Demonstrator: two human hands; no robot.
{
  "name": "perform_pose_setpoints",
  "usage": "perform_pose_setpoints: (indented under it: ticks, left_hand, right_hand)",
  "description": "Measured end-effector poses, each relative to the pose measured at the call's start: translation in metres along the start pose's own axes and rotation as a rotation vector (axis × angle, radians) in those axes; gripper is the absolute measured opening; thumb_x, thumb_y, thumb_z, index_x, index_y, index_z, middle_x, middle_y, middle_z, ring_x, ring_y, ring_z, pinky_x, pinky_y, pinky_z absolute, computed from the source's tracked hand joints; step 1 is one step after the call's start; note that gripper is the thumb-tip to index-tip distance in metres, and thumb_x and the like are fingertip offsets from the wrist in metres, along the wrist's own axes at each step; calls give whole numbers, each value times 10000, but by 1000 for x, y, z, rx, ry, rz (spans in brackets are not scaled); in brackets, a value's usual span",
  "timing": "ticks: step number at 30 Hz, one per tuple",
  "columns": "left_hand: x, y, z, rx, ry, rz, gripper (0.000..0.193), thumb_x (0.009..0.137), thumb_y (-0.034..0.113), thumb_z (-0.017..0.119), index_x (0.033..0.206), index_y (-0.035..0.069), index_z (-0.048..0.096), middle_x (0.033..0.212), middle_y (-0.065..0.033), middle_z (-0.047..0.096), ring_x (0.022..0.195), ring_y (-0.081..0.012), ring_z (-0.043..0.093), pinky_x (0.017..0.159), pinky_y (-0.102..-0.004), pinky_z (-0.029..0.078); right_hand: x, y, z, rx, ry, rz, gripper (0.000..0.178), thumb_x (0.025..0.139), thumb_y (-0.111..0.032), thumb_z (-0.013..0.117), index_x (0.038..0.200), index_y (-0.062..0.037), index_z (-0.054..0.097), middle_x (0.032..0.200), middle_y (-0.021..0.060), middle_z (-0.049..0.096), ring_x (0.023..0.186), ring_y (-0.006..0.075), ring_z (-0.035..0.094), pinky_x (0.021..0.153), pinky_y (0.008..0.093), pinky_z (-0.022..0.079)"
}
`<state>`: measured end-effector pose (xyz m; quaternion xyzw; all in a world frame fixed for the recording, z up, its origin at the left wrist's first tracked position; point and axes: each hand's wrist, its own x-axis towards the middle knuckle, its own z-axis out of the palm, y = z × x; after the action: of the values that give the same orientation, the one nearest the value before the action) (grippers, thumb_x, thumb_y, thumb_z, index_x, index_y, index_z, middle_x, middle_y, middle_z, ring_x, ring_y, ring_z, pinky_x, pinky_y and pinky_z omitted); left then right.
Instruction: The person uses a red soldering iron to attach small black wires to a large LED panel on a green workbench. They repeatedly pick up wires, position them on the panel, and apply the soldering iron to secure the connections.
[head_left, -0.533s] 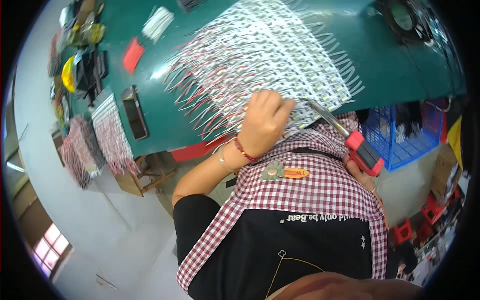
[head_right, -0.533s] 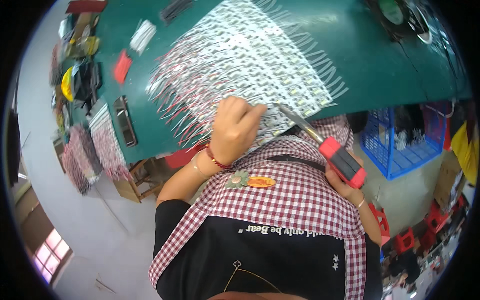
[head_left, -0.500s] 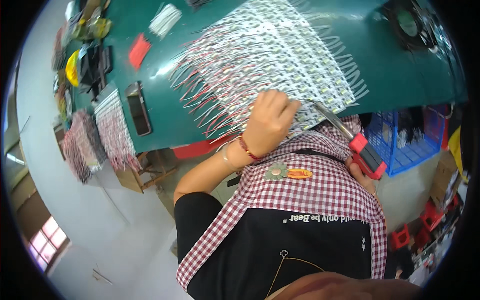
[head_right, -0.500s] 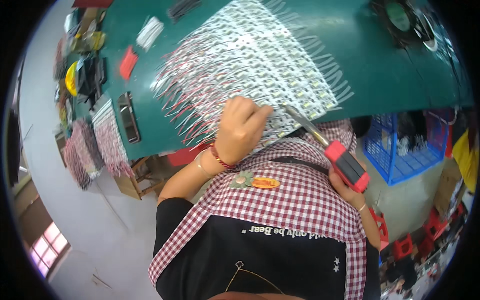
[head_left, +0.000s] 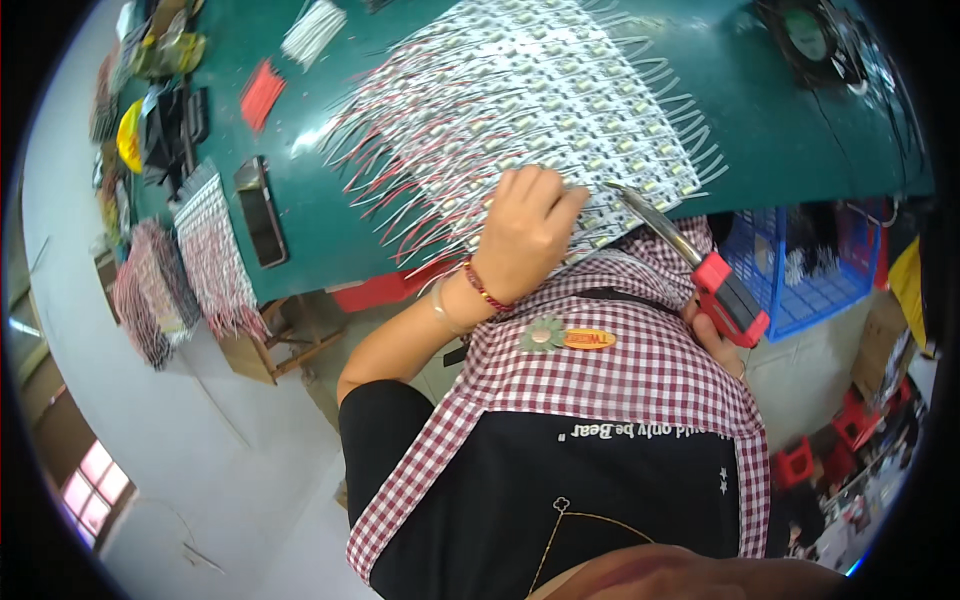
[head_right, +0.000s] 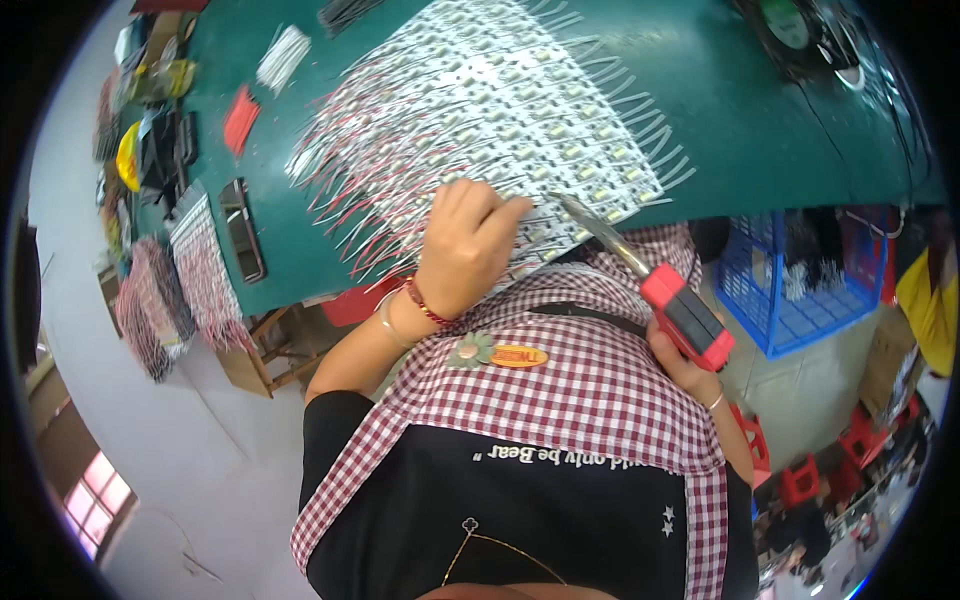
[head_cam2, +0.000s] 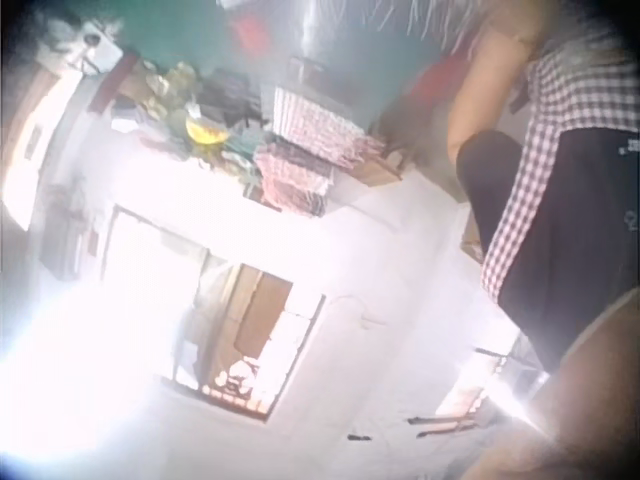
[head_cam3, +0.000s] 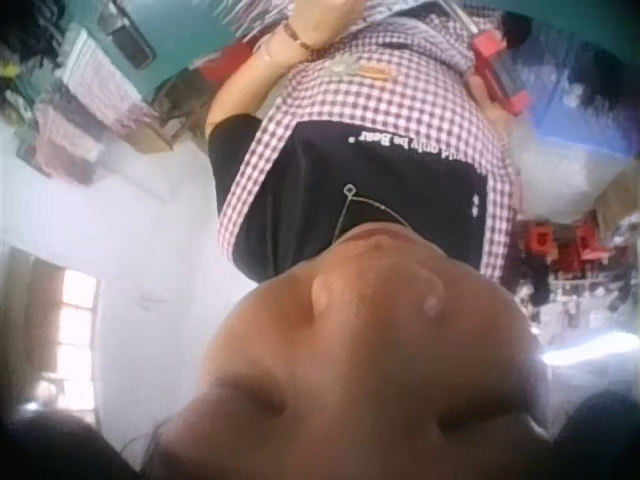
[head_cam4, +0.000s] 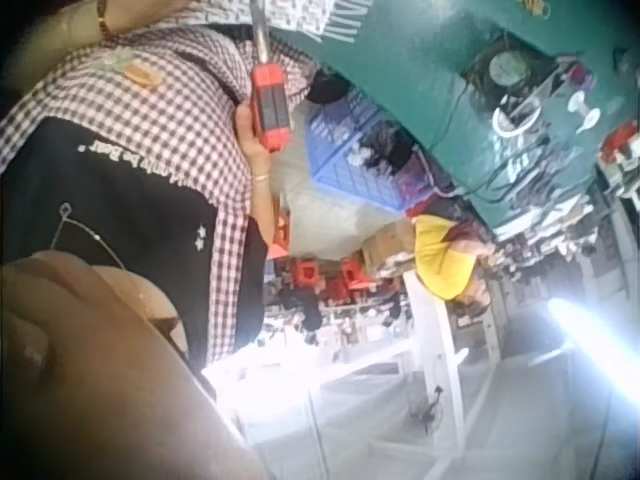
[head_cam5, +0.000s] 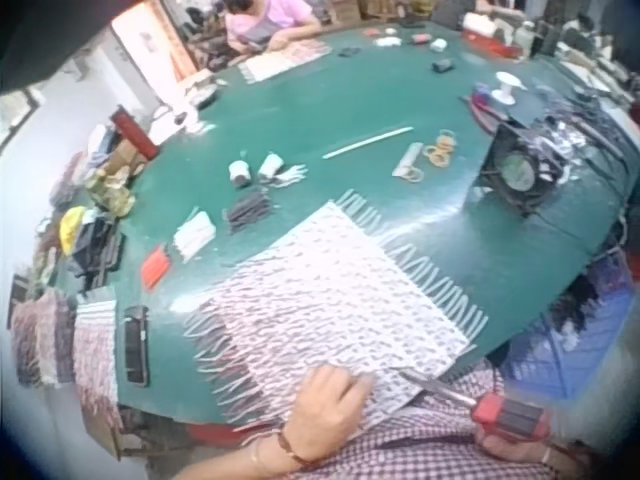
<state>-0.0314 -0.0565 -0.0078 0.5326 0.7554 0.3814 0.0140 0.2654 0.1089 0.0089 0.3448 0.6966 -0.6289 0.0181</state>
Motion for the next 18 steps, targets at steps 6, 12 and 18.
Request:
perform_pose_setpoints:
  ticks: [6,12,18]
  left_hand:
    - [4,-1,2,23,-28,15,246,716,-31,648,941,68,661,744,-38,457,704,-219,465,642,-344,357]
    - [4,2,1,48,-46,34,250,722,-37,643,951,63,655,747,-42,452,704,-220,463,641,-346,359]
    - [3,3,2,47,-51,34,251,732,-33,640,964,60,652,745,-44,449,702,-222,460,642,-347,358]
  right_hand:
    - [4,-7,4,-172,13,-133,144,747,-93,687,864,-13,664,812,109,650,708,262,617,624,353,464]
    - [4,-8,9,-174,22,-197,138,730,-39,672,863,-4,654,814,117,638,699,261,608,618,351,464]
    - [17,-31,13,-196,-11,-315,125,707,-1,659,829,-1,635,778,114,618,668,254,595,583,337,461]
